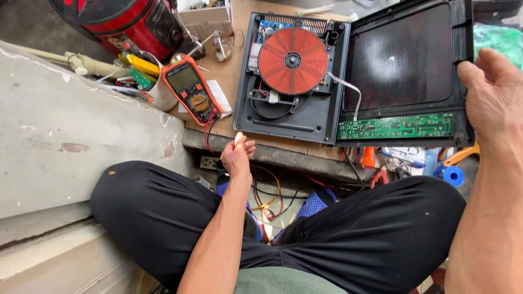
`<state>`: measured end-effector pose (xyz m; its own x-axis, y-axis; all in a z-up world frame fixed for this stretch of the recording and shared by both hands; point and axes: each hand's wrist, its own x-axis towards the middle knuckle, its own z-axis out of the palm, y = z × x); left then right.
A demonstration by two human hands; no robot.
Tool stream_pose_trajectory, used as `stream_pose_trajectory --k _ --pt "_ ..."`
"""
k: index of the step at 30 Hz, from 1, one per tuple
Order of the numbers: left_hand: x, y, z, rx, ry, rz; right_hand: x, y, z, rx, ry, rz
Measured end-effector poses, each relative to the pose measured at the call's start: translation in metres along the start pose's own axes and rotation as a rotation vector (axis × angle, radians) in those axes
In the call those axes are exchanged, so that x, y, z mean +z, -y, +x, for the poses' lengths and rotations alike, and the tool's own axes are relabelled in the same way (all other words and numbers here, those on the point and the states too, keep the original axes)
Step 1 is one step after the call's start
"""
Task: Disassembling an induction cooker casing and inspecting the internal components using a screwdriver.
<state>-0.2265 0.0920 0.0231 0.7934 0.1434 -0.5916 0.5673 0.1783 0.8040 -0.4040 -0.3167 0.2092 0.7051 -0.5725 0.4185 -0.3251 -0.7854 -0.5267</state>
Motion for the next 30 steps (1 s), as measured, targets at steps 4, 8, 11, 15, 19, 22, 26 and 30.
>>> stream_pose_trajectory --k 4,8,11,15,19,22,26,30 --pt "-0.018 0.021 -0.001 -0.056 -0.009 0.01 -0.017 0.076 -0.031 -0.086 0.042 0.026" --pt "-0.015 0.039 -0.026 -0.08 0.218 0.092 -0.038 0.104 -0.068 0.076 0.035 0.295" --pt "0.006 0.04 -0.052 -0.038 0.455 0.218 -0.056 0.088 -0.101 0.177 -0.038 0.357" --pt "0.029 0.046 -0.074 0.018 0.529 0.324 -0.052 0.009 -0.174 0.522 -0.027 0.334" --pt "0.0 0.031 -0.076 -0.011 0.359 0.382 -0.025 -0.016 -0.24 0.734 -0.004 0.434" --pt "-0.035 0.047 -0.045 0.02 0.018 0.425 -0.02 0.021 -0.234 0.803 -0.106 0.326" --pt "-0.077 0.091 0.009 0.169 -0.515 0.537 -0.013 0.105 -0.191 0.392 -0.16 0.42" --pt "-0.082 0.078 0.01 0.237 -0.648 0.285 -0.01 0.249 -0.126 0.215 0.147 0.358"
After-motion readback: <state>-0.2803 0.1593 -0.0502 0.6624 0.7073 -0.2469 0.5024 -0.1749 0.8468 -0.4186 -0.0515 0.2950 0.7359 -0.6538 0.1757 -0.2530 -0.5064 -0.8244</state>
